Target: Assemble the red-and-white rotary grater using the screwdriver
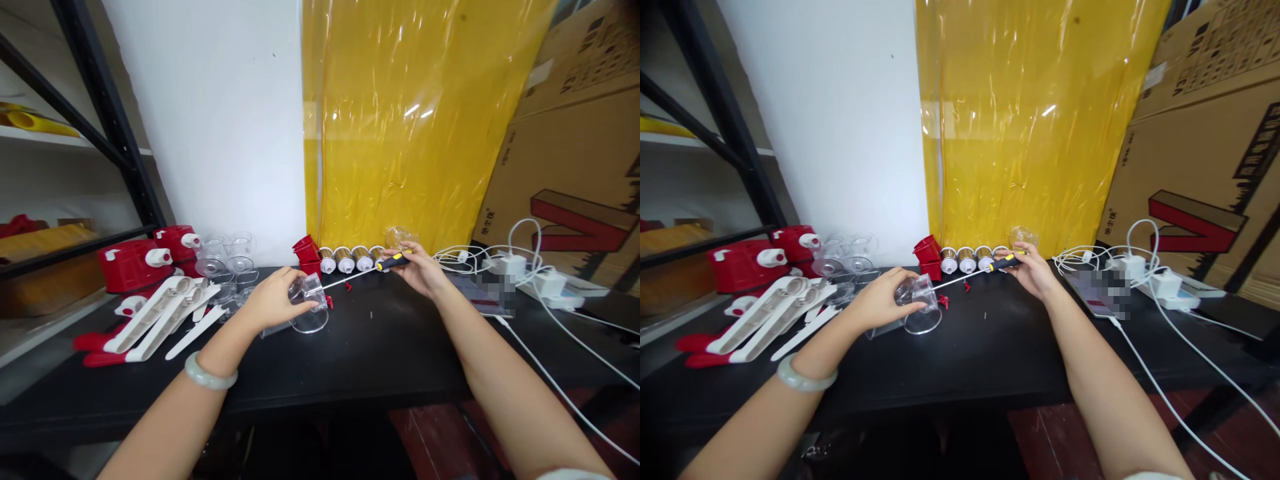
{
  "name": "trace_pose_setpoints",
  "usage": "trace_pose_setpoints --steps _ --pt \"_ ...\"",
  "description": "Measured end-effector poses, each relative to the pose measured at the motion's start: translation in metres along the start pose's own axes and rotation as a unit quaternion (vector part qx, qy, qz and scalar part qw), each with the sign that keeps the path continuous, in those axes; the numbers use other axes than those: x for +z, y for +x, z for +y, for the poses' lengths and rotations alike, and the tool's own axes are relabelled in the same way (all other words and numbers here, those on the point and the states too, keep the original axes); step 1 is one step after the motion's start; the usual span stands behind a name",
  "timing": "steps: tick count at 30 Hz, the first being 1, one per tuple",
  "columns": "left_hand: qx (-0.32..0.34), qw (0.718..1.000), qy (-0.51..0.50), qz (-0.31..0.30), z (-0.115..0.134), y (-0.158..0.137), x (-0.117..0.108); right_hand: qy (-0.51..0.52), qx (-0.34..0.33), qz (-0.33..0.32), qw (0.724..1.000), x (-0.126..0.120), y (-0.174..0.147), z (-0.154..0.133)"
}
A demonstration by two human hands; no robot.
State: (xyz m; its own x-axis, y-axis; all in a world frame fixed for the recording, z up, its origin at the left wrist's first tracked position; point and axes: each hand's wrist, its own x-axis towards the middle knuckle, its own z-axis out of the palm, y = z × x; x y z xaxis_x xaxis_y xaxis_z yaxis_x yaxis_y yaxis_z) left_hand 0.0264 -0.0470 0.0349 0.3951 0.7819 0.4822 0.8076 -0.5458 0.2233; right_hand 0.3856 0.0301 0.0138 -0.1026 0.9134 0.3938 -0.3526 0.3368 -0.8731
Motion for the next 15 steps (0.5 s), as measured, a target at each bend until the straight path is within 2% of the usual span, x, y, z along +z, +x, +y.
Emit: trace_pose_setpoints --steps 3,5,10,12,15 --pt "0.006 1.0 -0.005 0.0 -0.0001 0.0007 0.0006 -0.115 0.009 0.068 0.991 -0.0003 0.0016 0.0072" --pt "0.009 1.0 -0.001 -0.003 -0.0003 0.0014 0.001 -0.132 0.019 0.097 0.986 0.0002 0.0036 0.0107" --pt "0.005 1.0 0.006 0.0 -0.0015 0.0021 0.002 0.002 0.0 0.032 1.0 0.0056 0.004 0.0075" --pt "0.006 1.0 0.004 -0.001 -0.0021 0.0019 0.0022 -0.03 -0.016 0.043 0.998 0.0057 0.0038 0.0066" --pt "0.008 1.0 0.006 -0.002 -0.0028 0.0018 0.0023 -0.138 -0.015 0.106 0.985 0.0031 0.0046 0.008"
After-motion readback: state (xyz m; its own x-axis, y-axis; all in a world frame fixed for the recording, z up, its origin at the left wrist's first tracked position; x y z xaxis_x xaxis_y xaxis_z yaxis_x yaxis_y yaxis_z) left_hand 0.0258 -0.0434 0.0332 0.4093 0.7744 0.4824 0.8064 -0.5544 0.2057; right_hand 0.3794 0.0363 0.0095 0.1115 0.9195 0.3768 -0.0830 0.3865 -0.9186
